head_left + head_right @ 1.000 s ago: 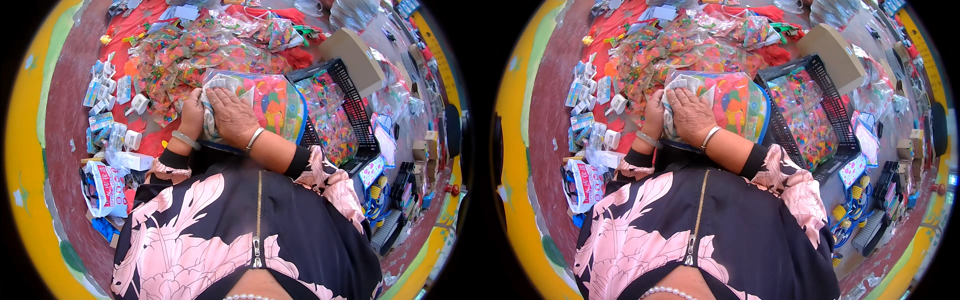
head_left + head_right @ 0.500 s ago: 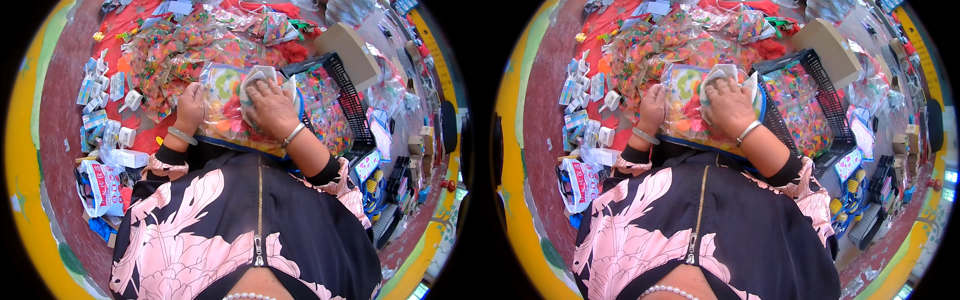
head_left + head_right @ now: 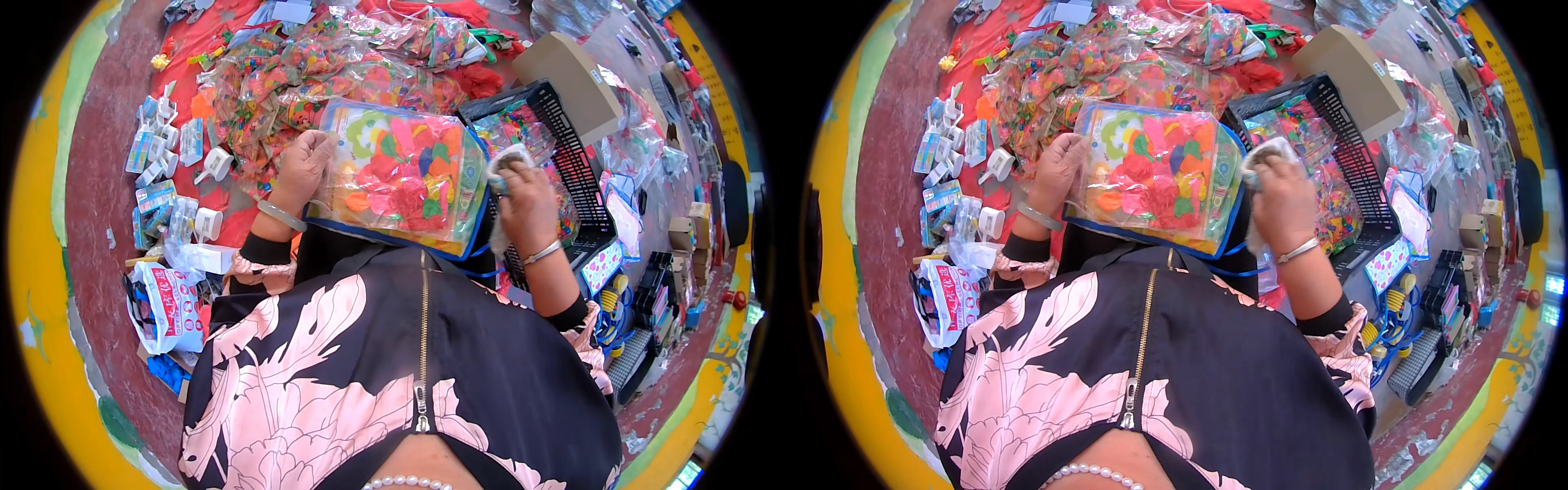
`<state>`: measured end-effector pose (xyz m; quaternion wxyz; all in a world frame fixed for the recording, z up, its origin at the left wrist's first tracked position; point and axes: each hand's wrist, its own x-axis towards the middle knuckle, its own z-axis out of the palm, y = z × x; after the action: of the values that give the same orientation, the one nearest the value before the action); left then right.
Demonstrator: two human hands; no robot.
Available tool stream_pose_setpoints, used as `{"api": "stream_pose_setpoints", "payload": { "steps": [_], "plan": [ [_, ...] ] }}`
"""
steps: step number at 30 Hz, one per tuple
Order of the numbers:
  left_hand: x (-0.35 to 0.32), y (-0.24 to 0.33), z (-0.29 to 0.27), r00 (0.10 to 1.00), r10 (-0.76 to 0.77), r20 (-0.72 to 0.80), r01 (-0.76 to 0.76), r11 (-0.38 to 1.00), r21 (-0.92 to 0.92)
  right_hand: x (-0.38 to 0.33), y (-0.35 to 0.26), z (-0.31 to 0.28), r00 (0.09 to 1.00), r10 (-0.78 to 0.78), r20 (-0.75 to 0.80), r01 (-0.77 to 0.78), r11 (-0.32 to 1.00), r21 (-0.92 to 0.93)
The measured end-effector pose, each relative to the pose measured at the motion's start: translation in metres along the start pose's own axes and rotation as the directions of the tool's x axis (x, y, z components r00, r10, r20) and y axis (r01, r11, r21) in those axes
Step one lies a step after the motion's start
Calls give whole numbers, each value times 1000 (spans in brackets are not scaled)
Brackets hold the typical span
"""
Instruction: The person repeatedly picks up small plastic-wrapped toy sets from a red tarp, wipes each package with a cloth, and places them into a black plastic basket. The person handles the items one at a time throughout the clip.
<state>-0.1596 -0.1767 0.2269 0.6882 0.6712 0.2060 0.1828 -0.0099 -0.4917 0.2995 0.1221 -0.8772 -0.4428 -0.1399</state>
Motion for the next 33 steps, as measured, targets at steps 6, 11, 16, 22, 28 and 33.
{"api": "stream_pose_setpoints", "payload": {
  "steps": [6,11,16,22,28,33],
  "plan": [
    [2,51,0,964,-110,242,87,991,102,49,28,-44,886,335,320,-463,670,580],
    [-11,98,8,941,-55,333,-49,953,298,100,13,-42,894,-109,434,-239,704,669],
    [-29,150,19,661,344,666,-735,475,484,132,-6,-28,739,-433,517,31,788,615],
    [-39,189,17,453,478,753,-885,143,442,133,14,-31,634,-386,670,-164,779,605],
    [-21,189,-2,433,629,646,-868,96,488,99,0,-102,947,-223,231,118,911,394],
    [-24,175,-10,571,662,485,-810,358,465,55,-26,-125,828,-545,-133,513,832,-213]
  ]
}}
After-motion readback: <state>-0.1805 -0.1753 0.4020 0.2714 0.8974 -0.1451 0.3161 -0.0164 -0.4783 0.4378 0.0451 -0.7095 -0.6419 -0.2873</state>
